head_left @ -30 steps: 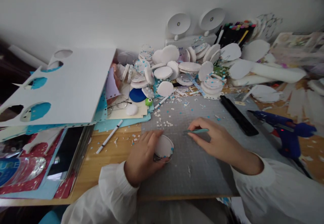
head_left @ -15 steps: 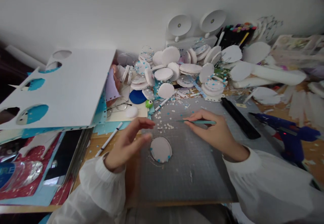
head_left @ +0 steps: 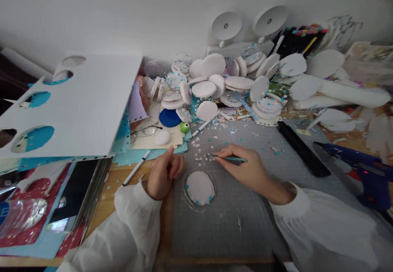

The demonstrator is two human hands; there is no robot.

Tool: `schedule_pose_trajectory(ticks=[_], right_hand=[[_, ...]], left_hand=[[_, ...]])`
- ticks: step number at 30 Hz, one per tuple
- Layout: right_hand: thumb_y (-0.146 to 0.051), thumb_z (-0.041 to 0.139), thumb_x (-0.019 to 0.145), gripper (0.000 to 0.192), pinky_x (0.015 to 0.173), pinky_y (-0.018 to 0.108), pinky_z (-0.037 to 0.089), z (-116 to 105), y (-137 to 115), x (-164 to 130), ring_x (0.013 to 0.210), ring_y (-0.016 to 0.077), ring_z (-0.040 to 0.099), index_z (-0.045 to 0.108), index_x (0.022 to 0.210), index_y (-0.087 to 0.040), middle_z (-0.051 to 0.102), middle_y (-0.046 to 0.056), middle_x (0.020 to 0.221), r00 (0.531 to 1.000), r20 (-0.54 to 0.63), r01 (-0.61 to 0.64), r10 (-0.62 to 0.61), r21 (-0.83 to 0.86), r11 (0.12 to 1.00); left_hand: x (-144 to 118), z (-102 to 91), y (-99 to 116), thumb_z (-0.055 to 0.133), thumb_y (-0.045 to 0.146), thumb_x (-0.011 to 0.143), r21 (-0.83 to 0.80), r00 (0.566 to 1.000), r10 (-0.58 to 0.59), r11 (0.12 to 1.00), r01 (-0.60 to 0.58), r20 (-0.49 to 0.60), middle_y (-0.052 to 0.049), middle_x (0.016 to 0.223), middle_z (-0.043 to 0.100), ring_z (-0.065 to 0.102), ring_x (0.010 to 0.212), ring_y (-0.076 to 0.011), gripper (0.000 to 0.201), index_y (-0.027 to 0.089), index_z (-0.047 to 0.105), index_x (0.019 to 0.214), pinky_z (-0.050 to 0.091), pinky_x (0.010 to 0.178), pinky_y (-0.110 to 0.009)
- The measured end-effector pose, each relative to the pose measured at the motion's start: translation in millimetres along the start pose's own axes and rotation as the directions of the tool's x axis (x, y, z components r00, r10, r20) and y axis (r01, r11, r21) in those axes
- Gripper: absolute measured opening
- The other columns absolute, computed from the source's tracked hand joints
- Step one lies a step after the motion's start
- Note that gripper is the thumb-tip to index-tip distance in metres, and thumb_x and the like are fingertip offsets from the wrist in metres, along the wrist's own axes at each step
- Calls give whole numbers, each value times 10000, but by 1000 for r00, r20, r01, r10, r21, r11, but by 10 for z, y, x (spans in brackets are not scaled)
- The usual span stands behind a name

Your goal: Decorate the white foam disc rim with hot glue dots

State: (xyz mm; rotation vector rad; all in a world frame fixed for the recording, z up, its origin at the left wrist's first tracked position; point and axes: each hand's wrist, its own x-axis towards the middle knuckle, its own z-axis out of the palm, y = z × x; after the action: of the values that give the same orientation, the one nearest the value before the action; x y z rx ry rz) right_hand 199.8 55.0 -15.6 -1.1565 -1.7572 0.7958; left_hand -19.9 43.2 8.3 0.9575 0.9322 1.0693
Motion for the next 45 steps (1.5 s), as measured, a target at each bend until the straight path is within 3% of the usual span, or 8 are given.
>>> schedule_pose_trajectory(ticks=[5,9,14,21,28,36,42,45], right_hand=[[-210,687,770,45,671,308,561,-109,-150,4,770,189,697,650,750,-228,734,27,804,997,-77,-15,17,25,1000],[-177,700,761,72,685,289,566,-184,-268,-44,771,175,697,645,758,-224,736,28,810,992,-123,18,-11,56,998],[-158,674,781,63,680,272,562,-96,-138,-99,771,162,694,648,801,-212,733,37,831,991,-88,105,-105,-6,994],[-205,660,797,37,696,294,554,-28,14,-90,791,177,691,644,827,-220,727,29,854,996,-19,89,-90,-70,994],[-215,680,780,78,690,289,550,-69,-48,-79,822,184,688,634,843,-220,721,30,875,998,-52,-20,17,-61,998],[-187,688,765,78,692,286,550,-94,-64,-64,787,173,684,623,801,-212,718,28,835,995,-96,1,-6,-60,998],[-167,673,776,69,711,292,550,-77,-49,-75,818,178,692,630,796,-218,728,29,848,995,-80,55,-60,-57,997],[-152,656,789,72,705,281,546,-57,-47,-77,801,166,691,625,791,-217,727,24,843,995,-64,74,-77,-50,996]], left_hand=[[-22,-22,12,416,392,918,60,995,73,995,-77,73,-1,490,417,397,523,-136,507,181,436,457,315,582,-303],[-57,-2,37,500,339,902,231,973,166,952,-200,160,-28,655,523,488,679,-163,342,162,573,619,364,678,-297],[-70,27,31,532,333,895,344,958,207,900,-267,200,-29,752,529,489,739,-154,233,154,581,755,377,696,-267],[-64,-3,31,479,355,921,297,944,90,936,-189,317,-32,679,555,517,667,-148,319,138,590,716,401,645,-265],[-49,-39,-2,462,307,923,258,922,176,927,-273,344,-65,723,592,542,767,-194,318,140,641,721,403,764,-333],[-44,-48,-52,475,141,794,120,971,217,966,-227,96,-49,695,571,519,737,-182,194,147,629,677,374,702,-307],[-60,-19,-58,471,90,683,22,986,152,988,-151,-62,34,455,337,312,467,-101,236,168,415,467,210,486,-262],[-79,-8,-37,465,100,649,-41,987,149,987,-152,-65,41,424,275,265,445,-90,247,168,362,435,166,475,-268]])
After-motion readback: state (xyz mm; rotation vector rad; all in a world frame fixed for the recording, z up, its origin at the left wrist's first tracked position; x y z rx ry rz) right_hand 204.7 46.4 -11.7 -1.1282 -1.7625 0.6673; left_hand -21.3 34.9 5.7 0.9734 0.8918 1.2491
